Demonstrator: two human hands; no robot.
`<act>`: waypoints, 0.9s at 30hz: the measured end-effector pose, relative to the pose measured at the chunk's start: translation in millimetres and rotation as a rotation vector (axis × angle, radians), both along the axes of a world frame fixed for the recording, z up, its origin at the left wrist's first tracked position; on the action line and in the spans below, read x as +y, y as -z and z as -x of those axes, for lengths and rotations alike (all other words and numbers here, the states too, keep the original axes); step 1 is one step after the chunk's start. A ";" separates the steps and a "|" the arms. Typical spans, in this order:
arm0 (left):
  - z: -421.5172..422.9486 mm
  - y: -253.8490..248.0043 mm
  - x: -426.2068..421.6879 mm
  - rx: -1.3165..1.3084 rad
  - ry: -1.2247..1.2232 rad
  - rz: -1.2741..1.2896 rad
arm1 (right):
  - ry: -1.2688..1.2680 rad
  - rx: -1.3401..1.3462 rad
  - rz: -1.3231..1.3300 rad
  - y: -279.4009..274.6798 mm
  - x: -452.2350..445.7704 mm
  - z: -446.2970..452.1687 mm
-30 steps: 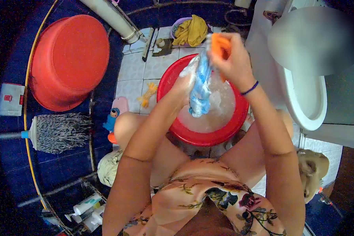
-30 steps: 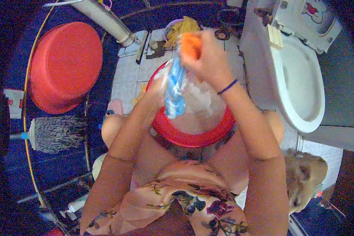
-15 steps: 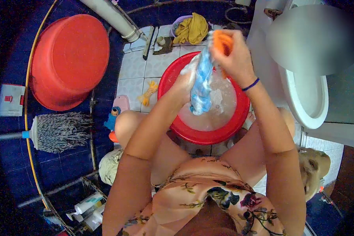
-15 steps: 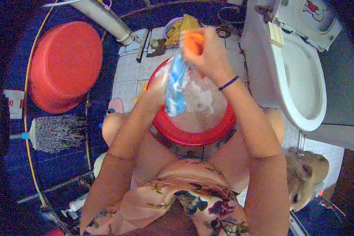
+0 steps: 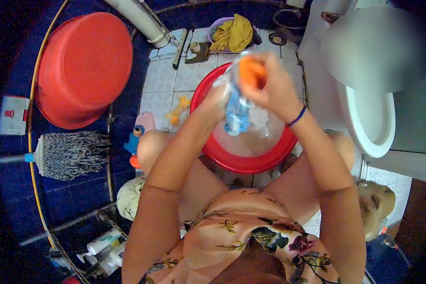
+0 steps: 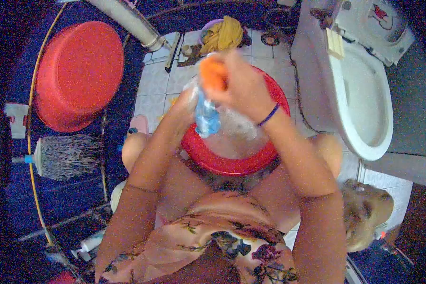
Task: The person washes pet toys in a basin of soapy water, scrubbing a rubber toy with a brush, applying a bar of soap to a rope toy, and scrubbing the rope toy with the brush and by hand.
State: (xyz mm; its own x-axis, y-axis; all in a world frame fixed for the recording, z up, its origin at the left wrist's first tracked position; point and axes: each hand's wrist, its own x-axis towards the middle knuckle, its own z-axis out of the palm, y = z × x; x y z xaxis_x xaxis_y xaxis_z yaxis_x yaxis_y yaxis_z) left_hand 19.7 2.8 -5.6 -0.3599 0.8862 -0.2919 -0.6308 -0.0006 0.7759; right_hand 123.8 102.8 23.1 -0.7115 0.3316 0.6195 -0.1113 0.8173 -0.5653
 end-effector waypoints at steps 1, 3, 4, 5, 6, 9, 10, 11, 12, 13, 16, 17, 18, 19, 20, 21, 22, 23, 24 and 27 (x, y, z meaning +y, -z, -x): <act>0.4 1.6 -0.8 0.008 0.020 0.003 | 0.080 -0.004 0.106 2.6 12.4 2.1; -3.8 -0.7 0.0 -0.088 0.029 0.031 | 0.226 -0.010 0.293 -2.3 34.3 7.9; -4.0 -2.3 1.3 -0.097 0.029 0.025 | 0.215 -0.030 0.233 -6.9 33.5 4.9; -3.7 -2.7 1.7 -0.108 0.027 0.020 | 0.174 -0.017 0.304 -6.0 32.9 5.1; 3.3 -3.5 -2.4 -0.106 0.089 0.004 | 0.135 -0.005 0.382 -1.4 31.0 5.5; 10.2 -12.3 -7.7 -0.264 0.069 -0.009 | -0.121 -0.055 0.875 3.0 40.2 -0.4; 5.1 -20.0 -7.0 -0.238 -0.005 0.080 | -0.225 -0.122 1.086 -5.0 45.9 -5.9; 5.5 -17.0 -6.4 -0.379 0.079 0.007 | -0.332 -0.191 1.293 -10.7 48.8 -8.1; 7.3 -10.2 -6.6 -0.518 0.163 -0.066 | -0.343 -0.164 1.347 -9.3 47.6 -6.5; 9.0 -3.8 -6.6 -0.654 0.248 -0.137 | -0.378 -0.177 1.369 -7.9 44.1 -5.2; 14.1 10.4 -2.4 -0.640 0.267 -0.176 | -0.460 -0.224 1.340 -3.1 35.9 -3.1; 15.2 15.0 -2.5 -0.615 0.268 -0.190 | -0.430 -0.223 1.325 -3.2 34.2 -2.9; 11.1 8.2 -3.7 -0.577 0.195 -0.120 | -0.401 -0.221 1.309 -3.8 31.7 -2.6; 4.4 -6.5 -5.0 -0.537 0.122 -0.050 | -0.372 -0.218 1.292 -4.4 30.5 -1.8; 0.6 -18.4 -5.6 -0.496 0.050 0.019 | -0.398 -0.204 1.227 4.8 38.4 0.9; 0.2 -25.0 -6.1 -0.482 0.034 0.028 | -0.372 -0.202 1.212 2.8 39.2 0.4; 0.4 -30.3 -7.0 -0.468 0.019 0.038 | -0.344 -0.199 1.197 -0.6 39.3 -0.6; 1.4 -32.8 -8.2 -0.455 0.005 0.049 | -0.316 -0.196 1.182 -3.6 39.3 -1.9; 4.9 -31.3 -9.8 -0.356 0.065 -0.024 | -0.330 -0.197 1.189 -5.3 39.7 -3.0; -1.2 -14.2 -13.5 0.069 0.119 -0.118 | -0.315 -0.207 1.172 -11.6 39.0 -6.1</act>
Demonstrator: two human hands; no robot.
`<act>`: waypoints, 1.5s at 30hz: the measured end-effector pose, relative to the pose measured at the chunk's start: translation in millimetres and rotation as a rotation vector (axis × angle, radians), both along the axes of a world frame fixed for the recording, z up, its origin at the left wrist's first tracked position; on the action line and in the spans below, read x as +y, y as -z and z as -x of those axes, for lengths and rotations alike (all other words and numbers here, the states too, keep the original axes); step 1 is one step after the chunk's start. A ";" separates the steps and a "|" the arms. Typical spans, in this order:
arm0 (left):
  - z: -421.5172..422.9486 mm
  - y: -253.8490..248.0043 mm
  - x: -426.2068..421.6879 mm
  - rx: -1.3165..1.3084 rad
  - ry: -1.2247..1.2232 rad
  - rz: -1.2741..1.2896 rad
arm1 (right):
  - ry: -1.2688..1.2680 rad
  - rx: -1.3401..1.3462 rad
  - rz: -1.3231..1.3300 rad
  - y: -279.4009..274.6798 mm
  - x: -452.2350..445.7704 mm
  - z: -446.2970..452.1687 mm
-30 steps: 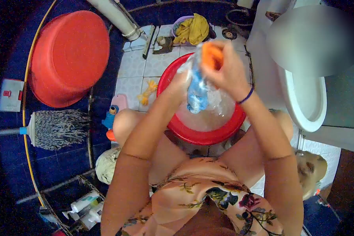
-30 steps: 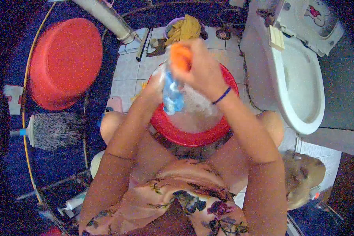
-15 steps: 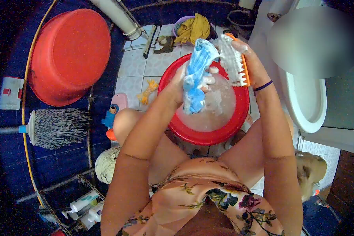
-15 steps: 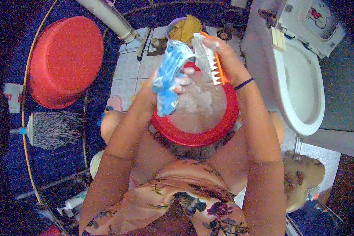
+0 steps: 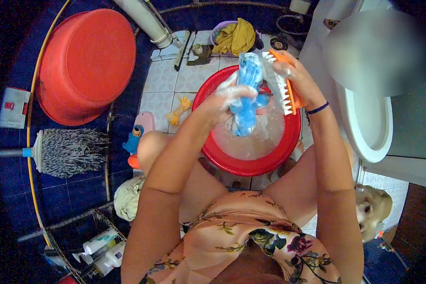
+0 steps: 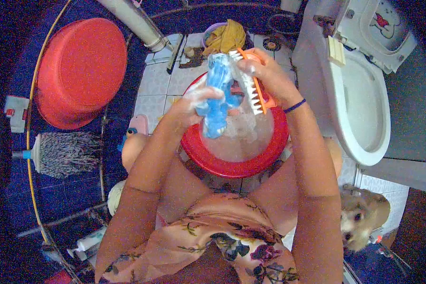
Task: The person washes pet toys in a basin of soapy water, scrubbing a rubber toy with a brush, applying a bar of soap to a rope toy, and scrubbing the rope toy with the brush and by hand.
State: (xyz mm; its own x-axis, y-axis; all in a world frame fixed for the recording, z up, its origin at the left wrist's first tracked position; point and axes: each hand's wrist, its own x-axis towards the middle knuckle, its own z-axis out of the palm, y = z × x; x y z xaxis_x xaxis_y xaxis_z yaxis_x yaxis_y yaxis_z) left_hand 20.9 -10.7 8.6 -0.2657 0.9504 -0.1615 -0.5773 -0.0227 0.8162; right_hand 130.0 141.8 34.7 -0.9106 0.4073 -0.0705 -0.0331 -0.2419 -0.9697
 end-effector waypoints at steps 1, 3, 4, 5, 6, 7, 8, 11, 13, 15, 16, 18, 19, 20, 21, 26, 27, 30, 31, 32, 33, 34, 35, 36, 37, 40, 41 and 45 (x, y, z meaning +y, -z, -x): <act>3.6 4.3 -0.3 0.027 0.056 -0.049 | 0.026 -0.021 -0.035 -3.4 -1.7 -1.5; 10.3 4.6 2.4 -0.121 0.028 0.016 | 0.169 -0.077 -0.123 -1.1 2.6 -0.2; 13.3 2.9 4.4 -0.194 0.016 0.049 | 0.287 -0.109 -0.176 4.7 12.9 3.1; 17.9 9.0 5.6 -0.339 -0.021 0.009 | 0.407 -0.142 -0.230 9.5 20.0 4.6; 22.5 11.8 5.3 -0.353 -0.035 0.006 | 0.422 -0.091 -0.260 8.0 19.7 4.2; 27.8 13.2 4.6 -0.365 -0.050 0.001 | 0.437 -0.040 -0.293 5.0 18.5 4.0; 30.9 15.1 5.3 -0.377 -0.065 -0.005 | 0.451 0.013 -0.326 2.5 16.9 4.5; 5.3 11.0 15.7 -0.399 -0.250 0.156 | 0.363 0.206 -1.001 9.2 -19.2 14.1; -12.4 10.0 19.6 -0.469 -0.345 0.138 | 0.318 0.226 -1.275 20.5 -28.1 16.0; -16.4 20.5 17.2 -0.280 -0.287 0.219 | 0.305 0.142 -1.219 29.6 -19.6 20.4; -15.8 23.6 17.4 -0.182 -0.265 0.246 | 0.341 0.146 -1.181 28.6 -16.1 21.6; -10.6 21.0 21.0 -0.252 -0.264 0.177 | 0.405 0.156 -1.105 19.9 -12.6 25.9; -5.8 16.1 25.3 -0.316 -0.299 0.160 | 0.337 0.222 -1.263 13.8 -21.8 21.3; -3.2 12.0 26.5 -0.382 -0.333 0.149 | 0.295 0.258 -1.271 14.2 -29.0 20.9; -4.5 0.0 20.2 -0.475 -0.319 0.178 | 0.259 0.291 -1.275 15.8 -35.1 20.4; -14.2 20.3 16.0 -0.291 -0.204 0.161 | 0.463 0.097 -1.023 23.4 0.8 24.5; -10.5 21.7 15.3 -0.286 -0.205 0.173 | 0.397 0.116 -0.908 23.2 -8.7 22.4; -4.4 14.6 18.8 -0.400 -0.240 0.240 | 0.263 0.331 -1.345 9.8 -45.6 16.9; -1.6 15.8 14.2 -0.384 -0.182 0.238 | 0.276 0.287 -1.307 22.9 -36.0 19.0; -0.9 16.5 11.6 -0.369 -0.121 0.236 | 0.335 0.206 -1.176 23.5 -23.7 19.4; -15.8 11.4 16.1 -0.310 -0.260 0.240 | 0.389 0.131 -1.049 20.3 -10.4 20.4; -14.4 17.2 15.9 -0.323 -0.200 0.167 | 0.434 0.059 -0.925 17.4 -3.5 20.5; -9.8 28.4 14.8 -0.337 -0.143 0.091 | 0.427 0.087 -0.893 19.6 -4.6 20.7; -5.4 34.6 14.4 -0.349 -0.089 0.014 | 0.374 0.127 -1.010 17.2 -15.1 18.9; -3.6 23.3 16.4 -0.378 -0.178 0.138 | 0.317 0.168 -1.123 14.9 -32.5 15.1; -1.9 14.7 15.7 -0.329 -0.177 0.160 | 0.333 0.161 -1.141 23.9 -33.1 17.5; -17.0 0.4 16.2 -0.290 -0.332 0.278 | 0.369 0.088 -1.039 26.3 -14.5 20.8; 1.8 36.0 16.0 -0.290 -0.164 0.151 | 0.326 0.093 -1.145 15.8 -26.9 14.0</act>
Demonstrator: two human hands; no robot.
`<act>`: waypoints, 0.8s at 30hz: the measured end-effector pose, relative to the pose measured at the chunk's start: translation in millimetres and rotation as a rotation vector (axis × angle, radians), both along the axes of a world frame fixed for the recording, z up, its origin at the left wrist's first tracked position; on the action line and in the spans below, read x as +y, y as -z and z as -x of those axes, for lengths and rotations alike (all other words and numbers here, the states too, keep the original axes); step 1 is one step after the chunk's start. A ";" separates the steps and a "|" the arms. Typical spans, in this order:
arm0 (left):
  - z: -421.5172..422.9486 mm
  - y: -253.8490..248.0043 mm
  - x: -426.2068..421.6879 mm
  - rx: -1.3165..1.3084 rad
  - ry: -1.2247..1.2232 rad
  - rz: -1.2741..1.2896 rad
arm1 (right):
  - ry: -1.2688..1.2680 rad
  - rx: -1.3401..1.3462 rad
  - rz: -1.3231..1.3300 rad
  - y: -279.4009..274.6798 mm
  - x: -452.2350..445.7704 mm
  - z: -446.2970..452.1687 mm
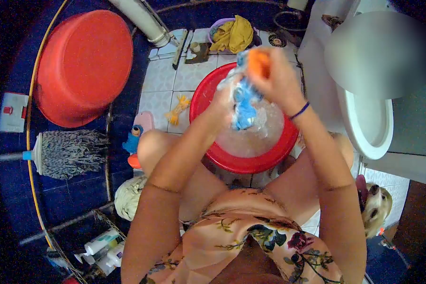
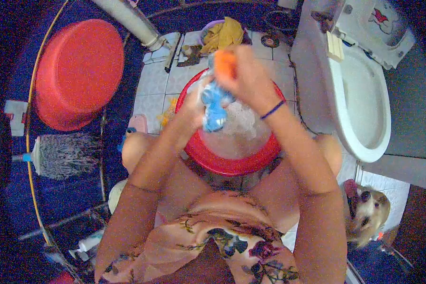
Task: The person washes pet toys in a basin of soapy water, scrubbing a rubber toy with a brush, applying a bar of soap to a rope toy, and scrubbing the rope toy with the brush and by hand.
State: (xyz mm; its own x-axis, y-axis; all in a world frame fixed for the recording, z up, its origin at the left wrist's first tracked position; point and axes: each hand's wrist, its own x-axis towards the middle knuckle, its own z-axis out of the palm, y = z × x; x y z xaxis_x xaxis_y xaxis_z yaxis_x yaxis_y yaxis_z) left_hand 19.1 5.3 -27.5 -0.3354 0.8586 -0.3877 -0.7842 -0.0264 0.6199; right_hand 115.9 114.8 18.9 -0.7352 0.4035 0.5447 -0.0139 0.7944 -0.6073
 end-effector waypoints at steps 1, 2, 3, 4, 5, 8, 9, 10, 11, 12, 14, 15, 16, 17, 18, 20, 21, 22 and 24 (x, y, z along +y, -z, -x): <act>1.3 -2.9 2.8 -0.043 -0.034 -0.017 | -0.070 -0.010 -0.111 3.0 -10.9 -0.5; 1.4 -5.7 5.4 -0.084 -0.062 -0.029 | -0.121 0.073 -0.116 5.6 -20.7 0.7; -0.1 -11.8 6.1 -0.123 -0.081 -0.034 | -0.052 0.006 0.000 5.4 -17.0 0.6; -8.0 -24.3 -1.7 -0.034 -0.065 0.079 | 0.021 -0.059 0.114 3.1 -6.0 1.3; -10.9 -24.7 -3.6 0.011 -0.046 0.065 | 0.091 -0.123 0.224 2.0 6.5 3.1; -14.4 -28.0 -4.9 0.080 -0.057 0.093 | -0.005 0.042 0.070 0.4 5.8 1.1; -8.4 -22.5 -2.8 0.053 -0.065 0.051 | -0.047 0.048 -0.024 -0.4 -4.5 -2.5; 0.3 -13.9 1.4 0.026 -0.072 0.011 | -0.129 0.086 -0.140 0.3 -19.5 -3.6; 6.1 -5.2 3.6 0.000 -0.071 -0.025 | -0.081 0.054 -0.055 1.3 -15.7 -2.6; 5.8 -4.1 2.4 -0.017 -0.045 -0.033 | -0.024 0.022 0.033 3.5 -7.7 -0.8; -5.7 -13.6 -3.2 0.080 -0.016 0.103 | 0.062 0.075 0.118 4.8 18.9 3.1; -12.4 -21.6 -5.7 0.128 -0.010 0.166 | 0.171 0.064 0.116 3.0 33.0 1.6; -17.3 -30.8 -6.7 0.146 0.005 0.145 | 0.263 0.049 0.186 3.9 47.3 0.3; -7.7 -21.6 -7.3 -0.035 0.125 -0.029 | 0.356 0.031 0.258 5.4 56.2 -1.8; 10.1 -4.2 -6.5 -0.216 0.244 -0.206 | 0.238 0.076 0.538 4.7 58.8 -5.0; 22.4 -2.1 -7.6 -0.604 0.326 -0.371 | -0.015 0.157 1.085 -1.3 59.3 -11.4; 19.1 -11.2 -8.1 -0.540 0.295 -0.355 | -0.085 0.133 1.166 -7.6 54.6 -15.5; 13.4 -21.1 -10.6 -0.475 0.264 -0.335 | -0.155 0.110 1.249 -15.4 47.4 -20.8; 6.9 -29.3 -12.0 -0.491 0.275 -0.399 | -0.283 0.061 1.369 -20.2 40.8 -23.2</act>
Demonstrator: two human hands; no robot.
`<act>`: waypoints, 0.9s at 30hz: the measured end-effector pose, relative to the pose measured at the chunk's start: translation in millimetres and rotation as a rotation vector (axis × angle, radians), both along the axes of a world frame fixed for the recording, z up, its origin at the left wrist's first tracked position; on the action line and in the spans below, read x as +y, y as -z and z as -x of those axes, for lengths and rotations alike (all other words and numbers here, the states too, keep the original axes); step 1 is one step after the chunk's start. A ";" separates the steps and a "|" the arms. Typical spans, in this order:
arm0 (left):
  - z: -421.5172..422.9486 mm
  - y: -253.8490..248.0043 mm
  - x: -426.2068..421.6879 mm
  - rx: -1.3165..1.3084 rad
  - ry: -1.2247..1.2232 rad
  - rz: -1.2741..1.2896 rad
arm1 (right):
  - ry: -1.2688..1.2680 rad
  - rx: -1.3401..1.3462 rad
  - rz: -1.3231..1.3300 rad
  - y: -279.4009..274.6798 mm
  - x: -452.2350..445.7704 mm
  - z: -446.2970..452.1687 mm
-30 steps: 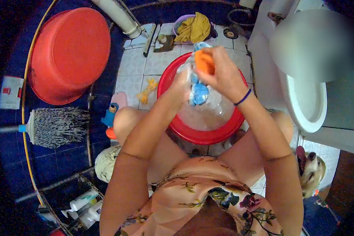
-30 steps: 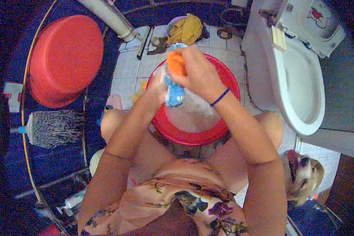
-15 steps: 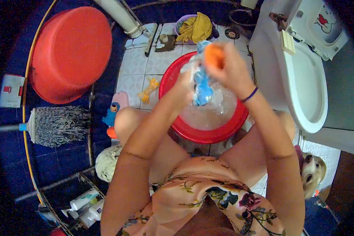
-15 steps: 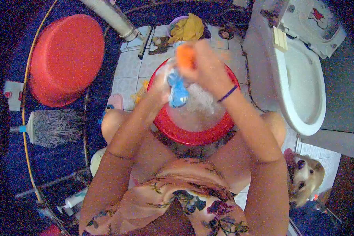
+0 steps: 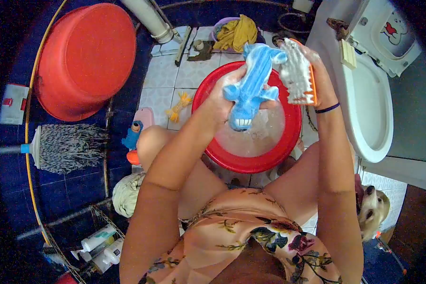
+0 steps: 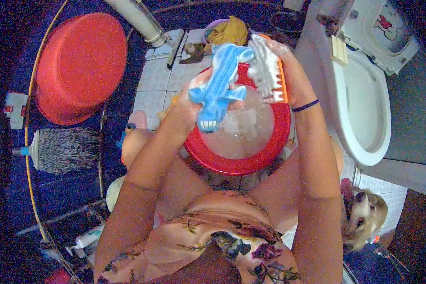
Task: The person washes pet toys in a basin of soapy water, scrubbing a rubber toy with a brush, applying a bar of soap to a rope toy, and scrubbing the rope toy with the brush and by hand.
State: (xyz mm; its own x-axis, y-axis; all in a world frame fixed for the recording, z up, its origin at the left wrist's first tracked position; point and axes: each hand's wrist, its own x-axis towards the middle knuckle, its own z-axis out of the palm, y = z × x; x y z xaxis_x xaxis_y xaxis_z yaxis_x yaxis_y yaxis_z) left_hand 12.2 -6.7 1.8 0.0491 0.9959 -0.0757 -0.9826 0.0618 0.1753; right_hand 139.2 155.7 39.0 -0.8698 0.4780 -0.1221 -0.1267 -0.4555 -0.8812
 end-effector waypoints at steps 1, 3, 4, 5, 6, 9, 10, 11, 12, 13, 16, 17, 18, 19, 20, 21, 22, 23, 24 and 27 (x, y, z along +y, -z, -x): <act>-0.9 3.0 1.6 0.010 0.001 0.011 | -0.012 0.010 0.026 -2.2 -2.9 -0.6; -2.5 8.2 3.9 0.030 0.007 0.034 | -0.033 0.028 0.080 -8.1 -9.9 -2.6; -3.7 7.1 2.1 0.053 -0.012 0.085 | -0.072 0.012 0.076 -4.8 -7.5 -3.7; -7.1 5.2 2.6 0.148 -0.054 0.179 | -0.038 0.004 0.037 -1.6 -7.6 -1.7; -11.6 3.1 4.7 0.243 -0.096 0.271 | -0.003 -0.004 -0.003 0.7 -9.5 2.0; -18.3 6.3 9.3 0.335 -0.135 0.368 | -0.015 -0.014 -0.039 -1.3 -15.6 5.6; -19.5 6.8 9.7 0.334 -0.132 0.370 | -0.009 -0.012 -0.049 -1.2 -16.8 7.4; -18.7 5.9 8.8 0.310 -0.116 0.341 | -0.002 -0.011 -0.059 -1.2 -16.7 8.3; -17.9 -2.9 6.7 0.288 -0.100 0.311 | -0.004 -0.047 -0.084 -1.0 -14.7 7.7; -16.8 -7.9 5.2 0.265 -0.083 0.281 | -0.020 -0.045 -0.072 -0.9 -11.7 6.9; -13.6 -4.3 4.1 0.496 -0.082 0.297 | 0.044 -0.065 -0.128 2.9 -9.5 6.7; -14.9 -0.5 5.5 0.583 -0.156 0.324 | 0.133 -0.092 -0.212 8.9 -14.5 10.1; -17.4 4.8 7.7 0.668 -0.233 0.350 | 0.221 -0.118 -0.297 11.9 -19.0 12.9; -18.2 9.4 8.8 0.752 -0.312 0.375 | 0.208 -0.114 -0.322 12.0 -22.6 13.9; -15.0 12.3 10.0 0.743 -0.337 0.475 | 0.194 -0.109 -0.345 11.5 -26.6 13.8; -11.2 13.9 10.5 0.706 -0.351 0.457 | 0.182 -0.103 -0.369 11.4 -28.6 14.2; -6.9 14.9 10.5 0.669 -0.365 0.438 | 0.199 -0.082 -0.365 12.0 -28.6 15.1; -2.1 16.2 10.5 0.633 -0.378 0.419 | 0.195 -0.055 -0.329 14.8 -22.0 16.0; 2.7 15.9 10.3 0.544 -0.345 0.403 | 0.190 -0.029 -0.293 13.5 -12.7 16.9; 16.4 9.1 3.4 0.197 -0.235 0.194 | 0.228 -0.065 -0.284 10.5 0.1 12.0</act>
State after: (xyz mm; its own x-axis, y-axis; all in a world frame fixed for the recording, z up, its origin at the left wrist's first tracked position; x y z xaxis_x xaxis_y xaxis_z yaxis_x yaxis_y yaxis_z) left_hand -4.2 -3.3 -7.3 -0.2139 0.9443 -0.2500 -0.9223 -0.1109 0.3702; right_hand 127.2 155.8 28.5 -0.7321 0.6811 -0.0080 -0.1360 -0.1578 -0.9781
